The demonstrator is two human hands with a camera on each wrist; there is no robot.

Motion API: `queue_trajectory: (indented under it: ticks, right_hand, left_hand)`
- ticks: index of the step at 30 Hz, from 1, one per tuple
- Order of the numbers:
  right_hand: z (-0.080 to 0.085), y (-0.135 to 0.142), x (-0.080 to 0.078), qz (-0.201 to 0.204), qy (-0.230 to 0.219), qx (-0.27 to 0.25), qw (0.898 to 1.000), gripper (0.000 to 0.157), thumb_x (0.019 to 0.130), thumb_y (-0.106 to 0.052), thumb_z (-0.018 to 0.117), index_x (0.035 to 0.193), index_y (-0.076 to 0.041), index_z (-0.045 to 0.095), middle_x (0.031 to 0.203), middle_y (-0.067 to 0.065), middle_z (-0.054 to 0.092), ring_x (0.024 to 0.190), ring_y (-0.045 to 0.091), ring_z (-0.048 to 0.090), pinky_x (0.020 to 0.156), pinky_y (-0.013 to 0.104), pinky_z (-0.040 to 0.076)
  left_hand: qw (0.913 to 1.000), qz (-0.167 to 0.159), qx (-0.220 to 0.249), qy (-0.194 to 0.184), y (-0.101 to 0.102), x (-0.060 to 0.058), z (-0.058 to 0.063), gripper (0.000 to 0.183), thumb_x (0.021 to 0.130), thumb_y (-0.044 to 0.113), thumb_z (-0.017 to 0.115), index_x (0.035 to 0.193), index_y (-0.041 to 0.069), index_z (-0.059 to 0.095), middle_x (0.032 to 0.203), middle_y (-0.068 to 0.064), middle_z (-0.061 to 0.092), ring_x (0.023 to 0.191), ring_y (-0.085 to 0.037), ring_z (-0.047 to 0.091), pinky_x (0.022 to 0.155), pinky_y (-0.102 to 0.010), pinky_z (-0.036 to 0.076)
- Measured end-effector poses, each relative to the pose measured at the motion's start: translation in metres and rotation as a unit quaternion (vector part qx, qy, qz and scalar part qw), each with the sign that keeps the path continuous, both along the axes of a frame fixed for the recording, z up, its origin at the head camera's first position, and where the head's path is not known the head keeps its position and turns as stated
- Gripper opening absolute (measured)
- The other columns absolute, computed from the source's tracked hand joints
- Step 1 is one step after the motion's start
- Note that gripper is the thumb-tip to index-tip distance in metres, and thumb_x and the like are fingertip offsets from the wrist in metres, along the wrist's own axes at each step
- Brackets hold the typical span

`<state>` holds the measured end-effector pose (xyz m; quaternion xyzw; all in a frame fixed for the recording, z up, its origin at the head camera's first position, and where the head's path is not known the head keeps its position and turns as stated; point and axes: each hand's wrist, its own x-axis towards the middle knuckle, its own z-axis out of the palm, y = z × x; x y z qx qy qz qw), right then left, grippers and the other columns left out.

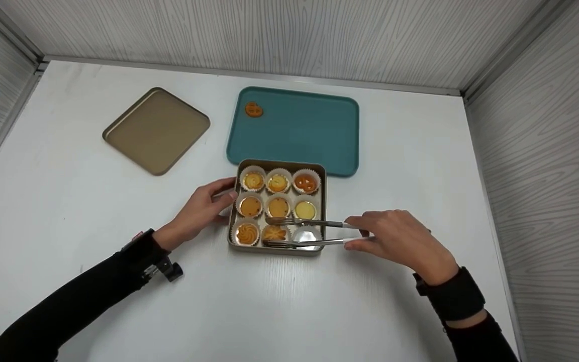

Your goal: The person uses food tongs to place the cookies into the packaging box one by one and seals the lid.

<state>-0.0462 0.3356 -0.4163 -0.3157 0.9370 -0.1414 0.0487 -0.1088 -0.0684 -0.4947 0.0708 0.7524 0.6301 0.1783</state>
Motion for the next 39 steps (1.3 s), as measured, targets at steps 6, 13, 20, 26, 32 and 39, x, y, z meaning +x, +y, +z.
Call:
queue_trajectory:
  ticks: [6, 13, 20, 26, 32, 39]
  right_hand:
    - [-0.001, -0.002, -0.001, 0.007, 0.012, 0.002, 1.000, 0.039, 0.085, -0.038, 0.086, 0.117, -0.016, 0.077, 0.081, -0.019, 0.062, 0.063, -0.004, 0.048, 0.054, 0.019, 0.044]
    - [-0.006, -0.003, -0.003, 0.021, 0.046, 0.009, 0.999, 0.040, 0.081, -0.036, 0.089, 0.115, -0.020, 0.075, 0.079, -0.021, 0.057, 0.060, -0.005, 0.044, 0.052, 0.019, 0.041]
    - [-0.006, -0.004, -0.005, 0.005, 0.022, 0.007, 1.000, 0.044, 0.083, -0.037, 0.088, 0.121, -0.019, 0.076, 0.080, -0.018, 0.060, 0.061, -0.003, 0.046, 0.053, 0.019, 0.042]
    - [-0.003, -0.005, -0.010, -0.026, 0.038, -0.029, 0.999, 0.045, 0.084, -0.031, 0.088, 0.125, -0.016, 0.075, 0.081, -0.014, 0.063, 0.060, 0.000, 0.048, 0.051, 0.019, 0.042]
    - [-0.002, -0.011, -0.034, -0.062, 0.123, -0.092, 0.986, 0.047, 0.083, -0.018, 0.089, 0.128, -0.011, 0.074, 0.082, -0.004, 0.067, 0.062, 0.005, 0.049, 0.054, 0.015, 0.037]
    - [-0.001, -0.037, -0.071, -0.107, 0.154, -0.087, 0.978, 0.043, 0.091, -0.024, 0.083, 0.128, -0.006, 0.071, 0.085, 0.011, 0.071, 0.064, 0.018, 0.060, 0.055, 0.032, 0.047]
  left_hand:
    - [0.9999, 0.004, 0.006, -0.008, 0.000, 0.000, 0.000, 0.052, 0.107, 0.020, 0.058, 0.154, 0.001, 0.046, 0.155, -0.015, 0.050, 0.135, -0.028, 0.056, 0.088, -0.034, 0.060]
    - [0.9999, 0.003, 0.000, -0.016, -0.003, 0.001, 0.000, 0.052, 0.108, 0.022, 0.058, 0.155, 0.004, 0.046, 0.156, -0.011, 0.050, 0.135, -0.024, 0.056, 0.080, -0.032, 0.062]
    - [0.9997, 0.008, 0.010, -0.021, -0.003, 0.000, -0.002, 0.052, 0.108, 0.020, 0.057, 0.156, 0.004, 0.045, 0.156, -0.012, 0.049, 0.135, -0.026, 0.057, 0.078, -0.033, 0.062]
    - [0.9997, 0.025, 0.006, -0.003, 0.000, 0.001, -0.001, 0.050, 0.107, 0.018, 0.058, 0.153, 0.000, 0.048, 0.151, -0.014, 0.055, 0.131, -0.025, 0.059, 0.079, -0.030, 0.062]
    - [0.9985, 0.049, -0.008, 0.025, 0.005, -0.001, -0.001, 0.049, 0.104, 0.018, 0.061, 0.149, 0.000, 0.052, 0.143, -0.014, 0.062, 0.125, -0.021, 0.063, 0.084, -0.028, 0.060]
    - [0.9984, 0.050, -0.013, 0.023, 0.011, -0.002, -0.002, 0.049, 0.104, 0.021, 0.060, 0.148, 0.001, 0.055, 0.137, -0.014, 0.066, 0.110, -0.022, 0.070, 0.071, -0.032, 0.063]
